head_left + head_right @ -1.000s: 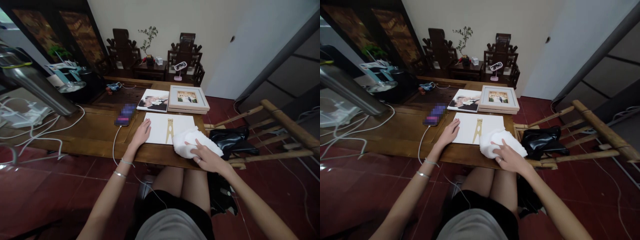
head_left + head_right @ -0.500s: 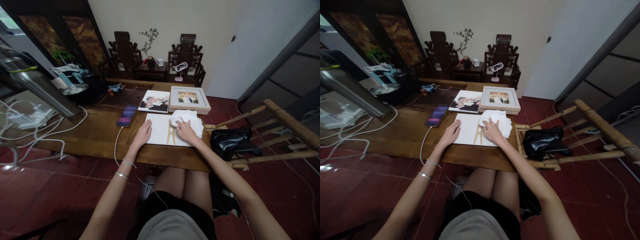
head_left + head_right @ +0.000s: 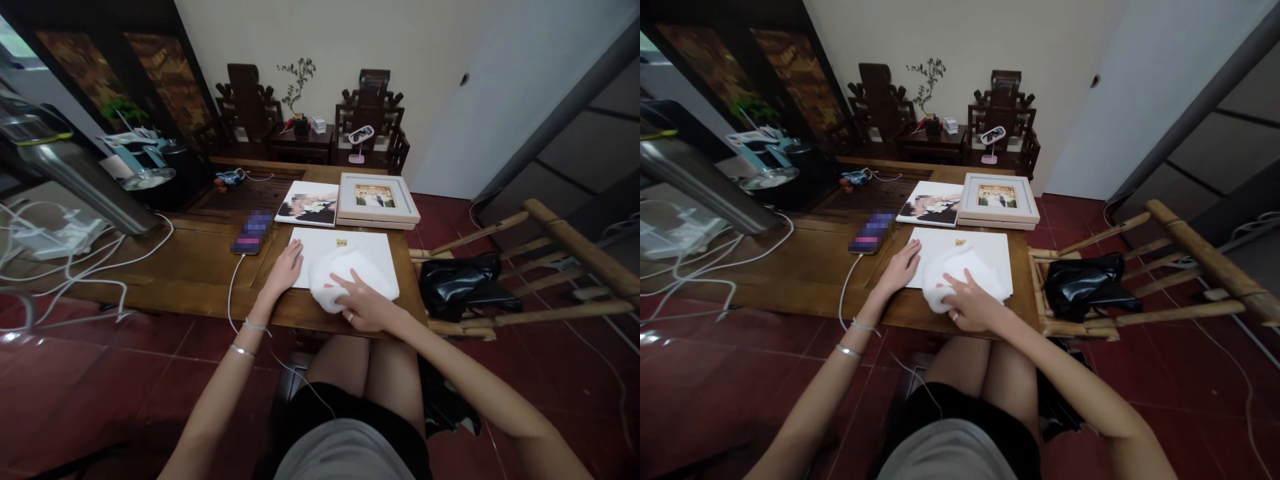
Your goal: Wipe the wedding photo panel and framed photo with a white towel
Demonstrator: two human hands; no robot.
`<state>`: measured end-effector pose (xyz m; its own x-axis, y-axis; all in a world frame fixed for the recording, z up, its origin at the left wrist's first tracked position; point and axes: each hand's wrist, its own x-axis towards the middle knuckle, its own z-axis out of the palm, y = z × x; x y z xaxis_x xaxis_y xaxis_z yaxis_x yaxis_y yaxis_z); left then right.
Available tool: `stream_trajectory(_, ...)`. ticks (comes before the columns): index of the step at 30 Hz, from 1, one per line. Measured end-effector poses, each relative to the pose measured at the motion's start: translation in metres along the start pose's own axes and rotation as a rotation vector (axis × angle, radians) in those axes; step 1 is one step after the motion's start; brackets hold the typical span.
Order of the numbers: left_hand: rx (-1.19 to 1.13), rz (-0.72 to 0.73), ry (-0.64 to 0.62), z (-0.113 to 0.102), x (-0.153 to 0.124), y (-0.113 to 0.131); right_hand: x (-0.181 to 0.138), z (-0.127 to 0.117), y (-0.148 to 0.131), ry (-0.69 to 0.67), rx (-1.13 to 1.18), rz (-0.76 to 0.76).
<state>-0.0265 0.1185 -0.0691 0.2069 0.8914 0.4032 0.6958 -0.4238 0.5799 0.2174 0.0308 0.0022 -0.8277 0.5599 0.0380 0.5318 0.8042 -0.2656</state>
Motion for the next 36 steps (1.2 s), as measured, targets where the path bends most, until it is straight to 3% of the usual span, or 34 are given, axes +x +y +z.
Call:
stream_trajectory(6, -0.013, -0.012, -0.005, 0.001, 0.0, -0.002, 0.048, -0.014, 0.053, 0.12, 0.024, 0.234)
stream_trajectory(10, -0.009, -0.011, -0.008, 0.001, 0.0, -0.004, 0.083, -0.011, 0.061, 0.146, -0.065, 0.38)
stream_trajectory(15, -0.001, 0.0, -0.011, 0.001, 0.0, -0.003, 0.086, 0.003, 0.037, 0.084, -0.201, 0.375)
stream_trajectory(22, 0.002, -0.005, -0.013, 0.0, 0.0, 0.001, 0.03, 0.015, -0.023, 0.035, -0.218, 0.175)
stream_trajectory(26, 0.005, -0.008, -0.013, -0.001, 0.0, 0.002, 0.014, 0.007, -0.034, 0.004, -0.101, 0.087)
stream_trajectory(30, -0.011, -0.015, -0.018, -0.001, 0.0, 0.002, 0.031, 0.0, -0.012, 0.046, -0.083, 0.167)
stream_trajectory(36, -0.032, -0.018, -0.019, 0.001, 0.0, -0.002, 0.085, -0.008, 0.042, 0.132, -0.162, 0.346)
